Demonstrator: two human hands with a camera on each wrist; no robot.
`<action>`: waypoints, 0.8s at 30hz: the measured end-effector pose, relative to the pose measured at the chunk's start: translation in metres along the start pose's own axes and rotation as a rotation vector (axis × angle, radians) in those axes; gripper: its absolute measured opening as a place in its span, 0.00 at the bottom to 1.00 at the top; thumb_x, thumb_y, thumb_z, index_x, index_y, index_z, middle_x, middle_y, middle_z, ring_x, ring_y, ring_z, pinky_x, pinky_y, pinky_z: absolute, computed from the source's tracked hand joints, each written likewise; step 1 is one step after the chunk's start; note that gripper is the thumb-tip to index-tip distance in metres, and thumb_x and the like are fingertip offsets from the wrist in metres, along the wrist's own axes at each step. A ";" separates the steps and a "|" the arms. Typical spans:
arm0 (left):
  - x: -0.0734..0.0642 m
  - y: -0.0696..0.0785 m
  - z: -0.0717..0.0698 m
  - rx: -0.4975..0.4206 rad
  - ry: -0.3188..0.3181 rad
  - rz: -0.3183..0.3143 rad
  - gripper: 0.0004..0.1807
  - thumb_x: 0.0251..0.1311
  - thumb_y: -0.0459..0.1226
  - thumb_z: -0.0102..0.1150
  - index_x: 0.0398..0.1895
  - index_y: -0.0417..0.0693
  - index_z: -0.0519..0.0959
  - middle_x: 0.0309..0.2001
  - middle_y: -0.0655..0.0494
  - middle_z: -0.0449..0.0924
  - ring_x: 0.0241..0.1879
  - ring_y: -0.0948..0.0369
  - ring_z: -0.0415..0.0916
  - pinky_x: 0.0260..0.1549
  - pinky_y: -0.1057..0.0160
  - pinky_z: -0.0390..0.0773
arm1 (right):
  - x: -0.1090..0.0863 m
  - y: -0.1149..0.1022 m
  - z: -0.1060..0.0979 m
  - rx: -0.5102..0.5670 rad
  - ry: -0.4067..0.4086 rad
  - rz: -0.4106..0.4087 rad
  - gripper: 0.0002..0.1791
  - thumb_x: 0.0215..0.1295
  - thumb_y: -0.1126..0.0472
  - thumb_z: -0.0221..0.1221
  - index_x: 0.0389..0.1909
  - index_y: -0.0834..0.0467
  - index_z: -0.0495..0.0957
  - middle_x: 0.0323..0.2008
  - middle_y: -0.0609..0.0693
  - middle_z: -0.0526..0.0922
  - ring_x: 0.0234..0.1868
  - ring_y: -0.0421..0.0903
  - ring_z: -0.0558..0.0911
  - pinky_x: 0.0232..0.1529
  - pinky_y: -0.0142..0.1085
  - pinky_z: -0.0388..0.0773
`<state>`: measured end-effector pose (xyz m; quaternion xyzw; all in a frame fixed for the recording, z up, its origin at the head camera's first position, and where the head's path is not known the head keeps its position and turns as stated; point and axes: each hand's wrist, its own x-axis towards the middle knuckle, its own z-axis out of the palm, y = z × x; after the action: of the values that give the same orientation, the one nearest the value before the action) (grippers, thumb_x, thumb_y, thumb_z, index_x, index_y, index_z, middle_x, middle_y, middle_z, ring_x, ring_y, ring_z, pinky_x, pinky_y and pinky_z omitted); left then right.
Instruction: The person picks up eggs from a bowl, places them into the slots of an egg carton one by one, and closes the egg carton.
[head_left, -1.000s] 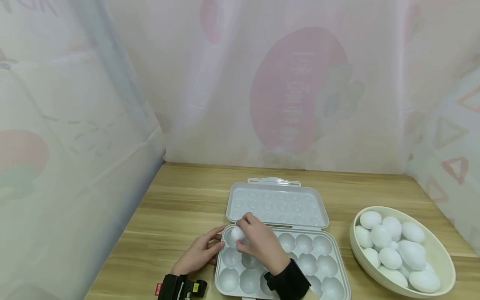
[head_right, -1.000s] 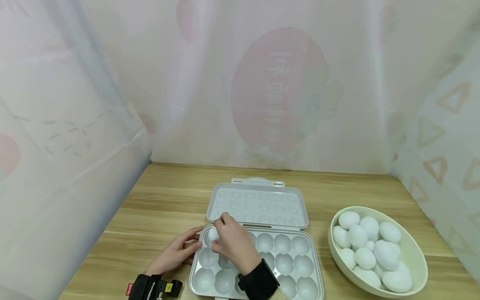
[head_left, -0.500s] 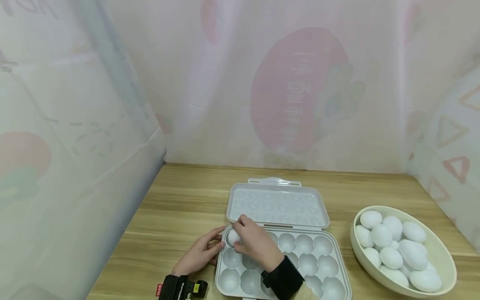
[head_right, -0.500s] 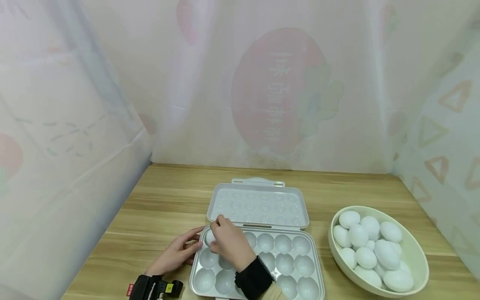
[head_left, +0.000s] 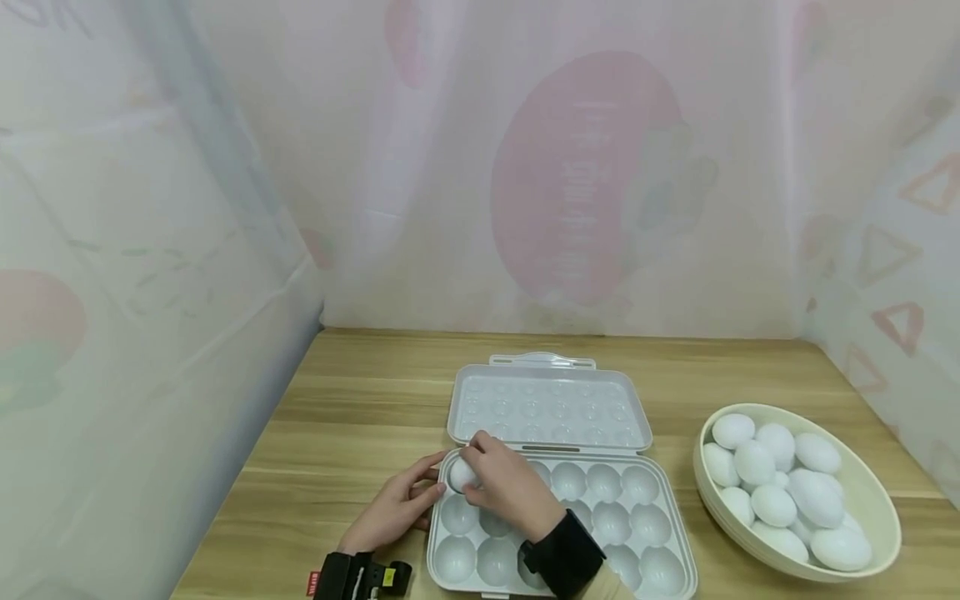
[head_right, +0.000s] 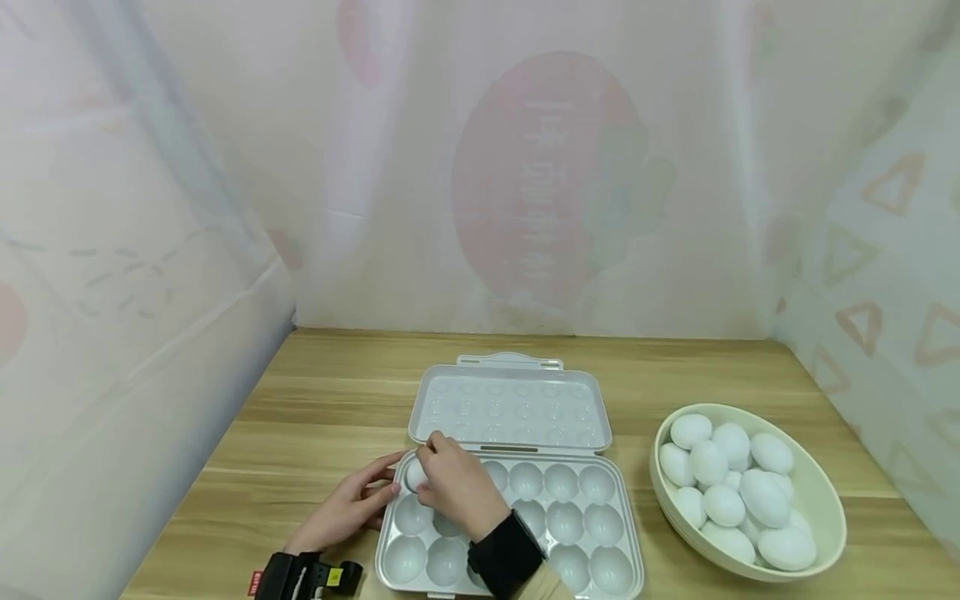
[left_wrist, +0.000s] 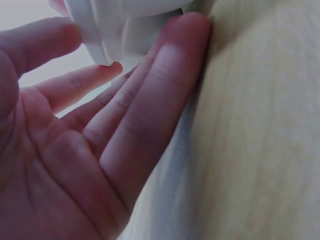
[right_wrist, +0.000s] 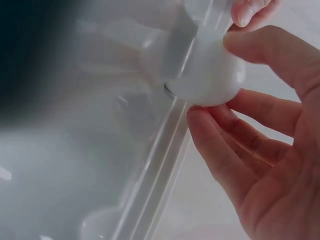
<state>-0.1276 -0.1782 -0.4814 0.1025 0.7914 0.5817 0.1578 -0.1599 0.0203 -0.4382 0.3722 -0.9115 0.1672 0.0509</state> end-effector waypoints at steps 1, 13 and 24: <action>0.000 0.000 0.000 -0.001 -0.001 -0.001 0.28 0.65 0.43 0.49 0.67 0.52 0.59 0.54 0.35 0.69 0.42 0.53 0.78 0.25 0.61 0.82 | -0.001 0.000 -0.001 0.003 -0.003 0.004 0.18 0.51 0.57 0.65 0.44 0.58 0.78 0.38 0.48 0.74 0.33 0.38 0.72 0.31 0.26 0.75; 0.001 0.000 -0.002 0.011 0.001 0.000 0.28 0.65 0.43 0.49 0.67 0.51 0.59 0.53 0.35 0.70 0.40 0.54 0.78 0.26 0.61 0.82 | -0.013 0.009 -0.031 0.077 0.080 -0.007 0.23 0.54 0.56 0.64 0.50 0.60 0.74 0.43 0.50 0.75 0.39 0.42 0.76 0.37 0.31 0.78; 0.005 -0.001 -0.003 0.018 0.002 -0.006 0.29 0.64 0.44 0.50 0.67 0.51 0.59 0.53 0.34 0.70 0.41 0.53 0.78 0.26 0.61 0.83 | -0.027 0.026 -0.070 0.042 0.239 0.046 0.22 0.52 0.56 0.65 0.48 0.59 0.75 0.42 0.51 0.77 0.38 0.43 0.77 0.36 0.35 0.79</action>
<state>-0.1334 -0.1792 -0.4818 0.1008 0.7969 0.5743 0.1577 -0.1612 0.0793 -0.3858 0.3296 -0.9036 0.2305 0.1477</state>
